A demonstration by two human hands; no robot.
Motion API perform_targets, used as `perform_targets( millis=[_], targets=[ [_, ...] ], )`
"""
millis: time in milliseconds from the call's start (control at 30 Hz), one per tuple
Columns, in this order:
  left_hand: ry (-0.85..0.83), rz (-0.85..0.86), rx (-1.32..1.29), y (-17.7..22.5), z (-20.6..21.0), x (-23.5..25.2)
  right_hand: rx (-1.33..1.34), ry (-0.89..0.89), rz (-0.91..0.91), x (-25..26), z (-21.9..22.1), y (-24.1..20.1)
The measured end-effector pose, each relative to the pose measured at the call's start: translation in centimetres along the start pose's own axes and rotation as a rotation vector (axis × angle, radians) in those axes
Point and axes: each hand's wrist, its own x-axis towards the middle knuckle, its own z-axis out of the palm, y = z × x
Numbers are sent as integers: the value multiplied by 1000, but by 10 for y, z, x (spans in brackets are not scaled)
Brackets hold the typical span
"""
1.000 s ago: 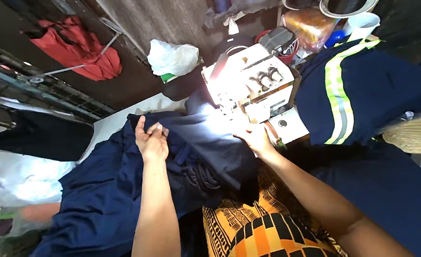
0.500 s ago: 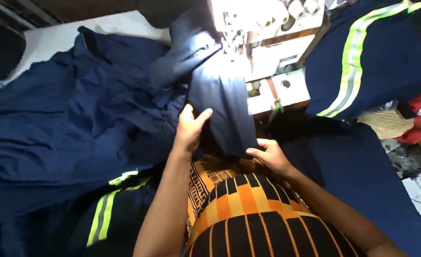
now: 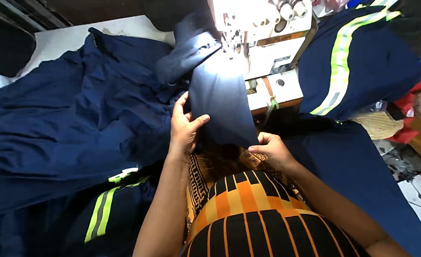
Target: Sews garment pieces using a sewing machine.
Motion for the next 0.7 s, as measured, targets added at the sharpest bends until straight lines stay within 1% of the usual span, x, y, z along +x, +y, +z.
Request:
perform_targets(
  millis=[67,167,233,300,433,567,700],
  targets=[
    [-80,77,-30,-2,-2,3,11,14,19,5,1,7],
    [-239,167,-169,-7,-6,11,90,53,63,6,6,11],
    [-285,219,-158,-9,-9,15,160,76,106,4,9,9],
    [-302,250,-124,-8,-11,18,206,87,123,2,8,8],
    [-321,283,-85,-6,-9,20,209,85,97,3,7,9],
    [-284,311,-21,-1,-7,22,254,49,113,8,12,12],
    [-181,406,228,20,-8,39,261,58,57,26,18,-4]
  ],
)
